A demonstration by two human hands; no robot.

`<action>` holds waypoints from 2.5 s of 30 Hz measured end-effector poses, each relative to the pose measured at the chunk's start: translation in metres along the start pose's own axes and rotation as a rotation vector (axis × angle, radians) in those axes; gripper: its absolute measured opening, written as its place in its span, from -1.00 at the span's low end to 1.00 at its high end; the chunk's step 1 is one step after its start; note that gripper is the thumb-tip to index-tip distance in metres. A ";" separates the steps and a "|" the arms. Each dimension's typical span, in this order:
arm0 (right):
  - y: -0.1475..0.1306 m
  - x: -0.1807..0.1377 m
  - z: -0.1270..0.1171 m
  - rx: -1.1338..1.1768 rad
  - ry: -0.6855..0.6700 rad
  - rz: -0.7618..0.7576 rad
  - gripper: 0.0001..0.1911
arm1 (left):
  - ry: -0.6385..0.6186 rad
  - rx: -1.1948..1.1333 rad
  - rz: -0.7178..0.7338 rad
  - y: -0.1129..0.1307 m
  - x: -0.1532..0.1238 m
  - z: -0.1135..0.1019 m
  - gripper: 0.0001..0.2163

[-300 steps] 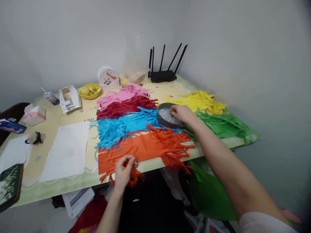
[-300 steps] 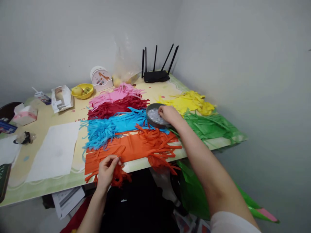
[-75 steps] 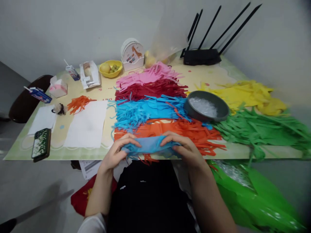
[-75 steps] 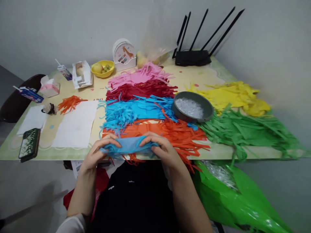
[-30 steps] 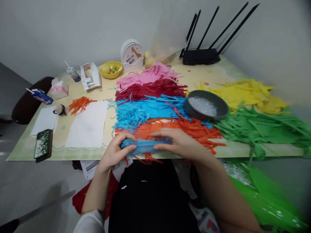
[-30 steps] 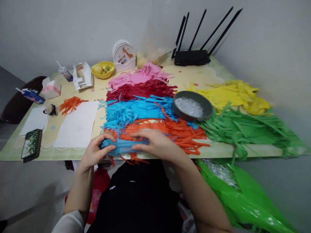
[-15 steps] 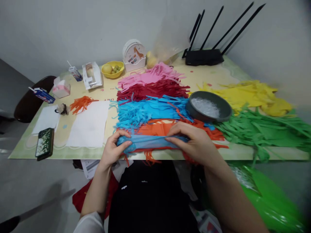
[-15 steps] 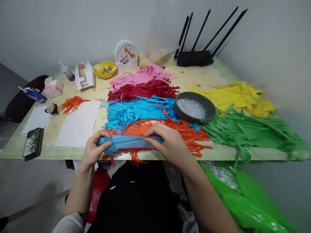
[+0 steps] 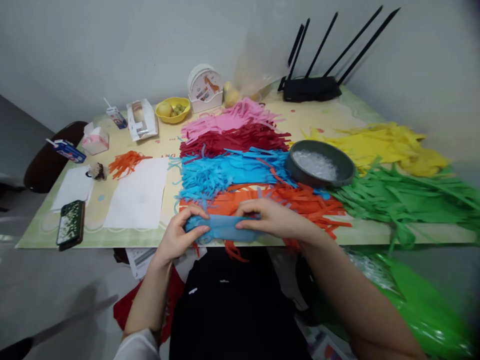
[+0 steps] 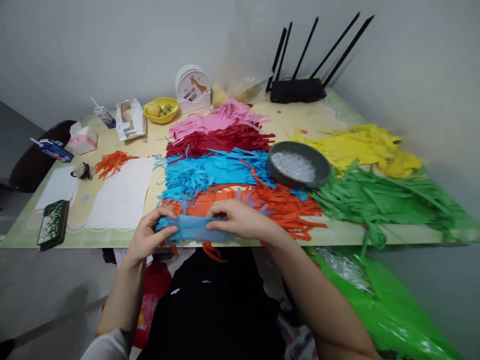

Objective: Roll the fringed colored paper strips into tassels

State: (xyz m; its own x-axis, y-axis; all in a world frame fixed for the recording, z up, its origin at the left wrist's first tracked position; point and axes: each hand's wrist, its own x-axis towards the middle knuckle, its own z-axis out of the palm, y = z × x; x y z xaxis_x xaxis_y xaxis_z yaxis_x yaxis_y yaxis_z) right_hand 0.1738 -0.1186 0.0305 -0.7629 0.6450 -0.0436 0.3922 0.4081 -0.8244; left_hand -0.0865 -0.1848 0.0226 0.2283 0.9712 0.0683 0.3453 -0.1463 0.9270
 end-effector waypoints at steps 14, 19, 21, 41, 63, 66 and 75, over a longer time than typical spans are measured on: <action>-0.016 -0.007 -0.018 -0.227 0.036 0.088 -0.79 | -0.369 0.144 -0.047 0.018 0.052 0.013 -0.82; -0.009 -0.009 -0.018 -0.178 0.046 0.088 -0.77 | -0.375 0.136 -0.044 0.016 0.052 0.009 -0.79; -0.009 -0.009 -0.018 -0.125 0.077 0.068 -0.78 | -0.344 0.137 -0.062 0.018 0.050 0.009 -0.76; 0.011 -0.026 0.035 0.574 0.508 0.032 -0.86 | -0.055 -0.224 -0.004 0.000 0.023 0.007 -0.81; -0.002 -0.029 0.042 0.414 0.621 0.188 -0.84 | -0.018 -0.314 -0.168 0.014 0.015 0.021 -0.83; -0.003 -0.028 0.045 0.553 0.670 0.157 -0.84 | 0.007 -0.448 -0.177 0.009 0.014 0.023 -0.82; 0.002 -0.027 0.049 0.617 0.674 0.034 -0.83 | 0.016 -0.594 -0.035 -0.002 0.013 0.024 -0.87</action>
State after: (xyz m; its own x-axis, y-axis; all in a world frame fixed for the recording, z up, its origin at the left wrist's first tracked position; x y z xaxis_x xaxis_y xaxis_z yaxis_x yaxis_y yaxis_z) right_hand 0.1703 -0.1664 0.0024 -0.2184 0.9702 0.1054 -0.0837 0.0890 -0.9925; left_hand -0.0628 -0.1759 0.0125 0.2107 0.9769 0.0354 -0.2172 0.0114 0.9761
